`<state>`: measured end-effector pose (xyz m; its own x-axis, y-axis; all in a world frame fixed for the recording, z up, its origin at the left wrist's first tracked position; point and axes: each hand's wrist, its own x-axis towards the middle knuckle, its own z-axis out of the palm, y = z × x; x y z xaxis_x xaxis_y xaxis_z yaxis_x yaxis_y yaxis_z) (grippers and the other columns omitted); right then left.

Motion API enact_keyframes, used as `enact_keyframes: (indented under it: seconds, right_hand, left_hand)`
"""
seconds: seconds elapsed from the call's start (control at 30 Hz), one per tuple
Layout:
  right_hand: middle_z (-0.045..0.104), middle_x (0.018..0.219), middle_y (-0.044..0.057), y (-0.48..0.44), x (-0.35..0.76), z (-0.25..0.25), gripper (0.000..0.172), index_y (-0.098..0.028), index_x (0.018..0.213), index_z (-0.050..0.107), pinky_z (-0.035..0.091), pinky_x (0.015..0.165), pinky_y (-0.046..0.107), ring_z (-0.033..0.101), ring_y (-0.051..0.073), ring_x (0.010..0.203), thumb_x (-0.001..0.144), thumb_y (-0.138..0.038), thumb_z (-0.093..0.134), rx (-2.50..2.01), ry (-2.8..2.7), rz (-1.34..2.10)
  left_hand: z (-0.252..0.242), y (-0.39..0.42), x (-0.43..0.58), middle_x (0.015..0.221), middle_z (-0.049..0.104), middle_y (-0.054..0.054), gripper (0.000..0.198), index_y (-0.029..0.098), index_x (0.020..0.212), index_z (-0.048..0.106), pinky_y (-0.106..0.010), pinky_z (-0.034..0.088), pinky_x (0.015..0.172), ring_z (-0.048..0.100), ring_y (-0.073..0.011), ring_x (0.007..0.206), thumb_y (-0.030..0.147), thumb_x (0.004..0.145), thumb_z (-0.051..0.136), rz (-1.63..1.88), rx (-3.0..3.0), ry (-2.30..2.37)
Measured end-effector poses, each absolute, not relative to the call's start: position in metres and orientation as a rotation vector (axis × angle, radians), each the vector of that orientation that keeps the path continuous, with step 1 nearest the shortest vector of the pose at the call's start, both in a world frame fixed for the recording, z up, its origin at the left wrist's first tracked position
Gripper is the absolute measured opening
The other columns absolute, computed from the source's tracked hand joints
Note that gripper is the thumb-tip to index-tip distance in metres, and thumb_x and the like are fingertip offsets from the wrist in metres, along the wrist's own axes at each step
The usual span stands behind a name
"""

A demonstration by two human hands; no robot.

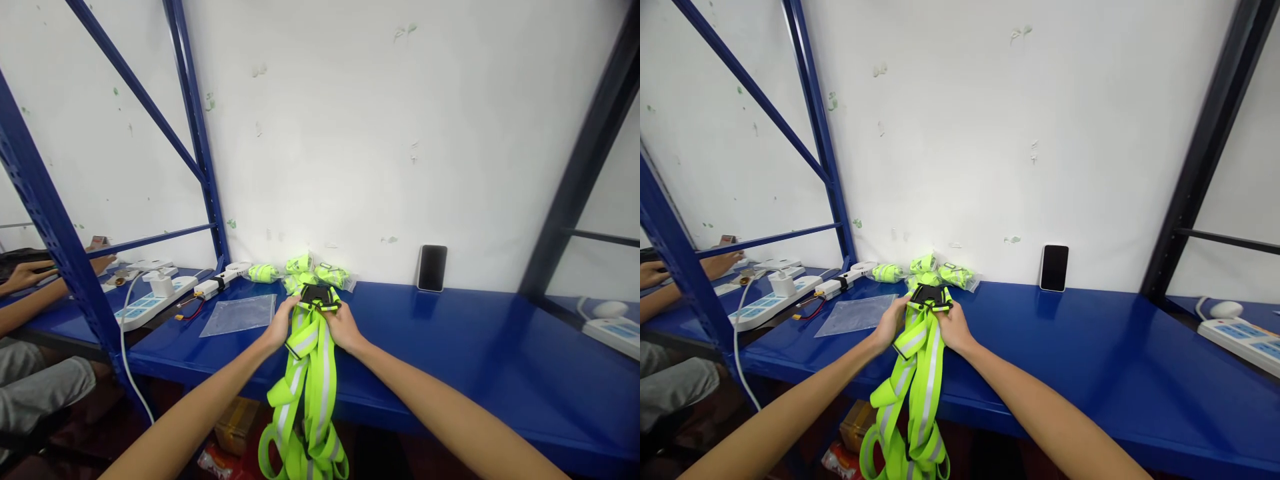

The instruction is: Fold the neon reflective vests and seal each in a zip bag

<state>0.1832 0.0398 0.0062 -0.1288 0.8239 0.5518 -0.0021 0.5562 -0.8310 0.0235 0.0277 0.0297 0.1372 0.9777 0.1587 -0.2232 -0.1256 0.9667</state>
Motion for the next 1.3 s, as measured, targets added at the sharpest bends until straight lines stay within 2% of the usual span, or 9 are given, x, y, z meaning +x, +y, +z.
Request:
enact_keyframes:
  seconds: [0.1, 0.17, 0.33, 0.47, 0.63, 0.87, 0.97, 1.1, 1.3]
  right_hand:
    - [0.070, 0.100, 0.005, 0.035, 0.181, 0.009, 0.026, -0.020, 0.098, 0.068, 0.043, 0.092, 0.040, 0.059, 0.027, 0.101, 0.082, -0.037, 0.058, -0.660, -1.593, 0.921]
    - [0.070, 0.098, 0.004, 0.032, 0.177, 0.009, 0.026, -0.020, 0.098, 0.067, 0.043, 0.093, 0.040, 0.061, 0.026, 0.098, 0.078, -0.036, 0.060, -0.658, -1.529, 1.112]
    - [0.070, 0.078, 0.002, 0.026, 0.175, 0.009, 0.028, -0.019, 0.092, 0.063, 0.050, 0.073, 0.034, 0.065, 0.022, 0.072, 0.065, -0.027, 0.060, -0.744, -1.118, 1.560]
    - [0.066, 0.065, 0.000, 0.022, 0.177, 0.016, 0.025, -0.019, 0.090, 0.060, 0.050, 0.059, 0.031, 0.059, 0.017, 0.053, 0.066, -0.026, 0.062, -0.684, -1.072, 1.726]
    - [0.065, 0.067, -0.002, 0.026, 0.178, 0.016, 0.041, -0.021, 0.104, 0.055, 0.049, 0.054, 0.028, 0.059, 0.015, 0.051, 0.066, -0.027, 0.071, -0.660, -1.020, 1.654]
    - [0.068, 0.082, -0.001, 0.034, 0.184, 0.014, 0.051, -0.022, 0.108, 0.056, 0.052, 0.066, 0.030, 0.065, 0.017, 0.067, 0.058, -0.015, 0.069, -0.513, -1.081, 1.681]
    - [0.069, 0.085, 0.001, 0.037, 0.183, 0.010, 0.047, -0.020, 0.102, 0.058, 0.051, 0.067, 0.030, 0.066, 0.018, 0.069, 0.057, -0.016, 0.071, -0.537, -1.127, 1.615]
    - [0.070, 0.083, 0.004, 0.042, 0.180, 0.000, 0.037, -0.018, 0.097, 0.061, 0.051, 0.065, 0.032, 0.065, 0.022, 0.071, 0.064, -0.031, 0.073, -0.629, -1.170, 1.434]
    - [0.069, 0.096, 0.004, 0.048, 0.186, 0.002, 0.031, -0.020, 0.103, 0.063, 0.047, 0.079, 0.033, 0.061, 0.024, 0.090, 0.080, -0.040, 0.059, -0.693, -1.389, 0.974]
  left_hand:
    - [0.042, 0.025, 0.021, 0.087, 0.073, -0.010, 0.046, 0.011, 0.102, 0.067, -0.031, 0.050, 0.070, 0.068, -0.0244, 0.077, 0.050, 0.078, 0.061, 1.082, 1.200, 0.832]
    - [0.045, 0.022, 0.022, 0.083, 0.073, -0.010, 0.044, 0.010, 0.101, 0.066, -0.030, 0.050, 0.065, 0.068, -0.0229, 0.069, 0.045, 0.075, 0.067, 1.051, 1.180, 0.835]
    - [0.034, 0.021, 0.025, 0.081, 0.071, -0.004, 0.046, 0.018, 0.108, 0.055, -0.029, 0.052, 0.062, 0.068, -0.0197, 0.065, 0.032, 0.069, 0.074, 1.190, 1.021, 0.760]
    - [0.021, 0.024, 0.023, 0.076, 0.067, 0.001, 0.051, 0.022, 0.104, 0.050, -0.028, 0.052, 0.059, 0.066, -0.0176, 0.060, 0.027, 0.062, 0.079, 1.275, 1.059, 0.743]
    - [0.012, 0.025, 0.020, 0.074, 0.065, 0.003, 0.048, 0.022, 0.093, 0.047, -0.029, 0.052, 0.062, 0.066, -0.0171, 0.062, 0.029, 0.060, 0.081, 1.281, 1.078, 0.733]
    - [0.012, 0.025, 0.023, 0.072, 0.063, 0.005, 0.049, 0.022, 0.091, 0.045, -0.027, 0.051, 0.063, 0.065, -0.0150, 0.063, 0.034, 0.061, 0.081, 1.411, 1.116, 0.771]
    - [0.014, 0.023, 0.026, 0.082, 0.066, 0.002, 0.049, 0.022, 0.096, 0.047, -0.028, 0.051, 0.070, 0.066, -0.0163, 0.071, 0.035, 0.062, 0.080, 1.404, 1.137, 0.760]
    - [0.014, 0.024, 0.030, 0.098, 0.068, -0.002, 0.051, 0.023, 0.110, 0.049, -0.028, 0.050, 0.077, 0.066, -0.0193, 0.086, 0.033, 0.067, 0.075, 1.355, 1.156, 0.789]
    - [0.012, 0.030, 0.041, 0.096, 0.070, -0.002, 0.044, 0.020, 0.111, 0.054, -0.027, 0.050, 0.073, 0.067, -0.0203, 0.085, 0.032, 0.070, 0.065, 1.312, 1.025, 0.762]
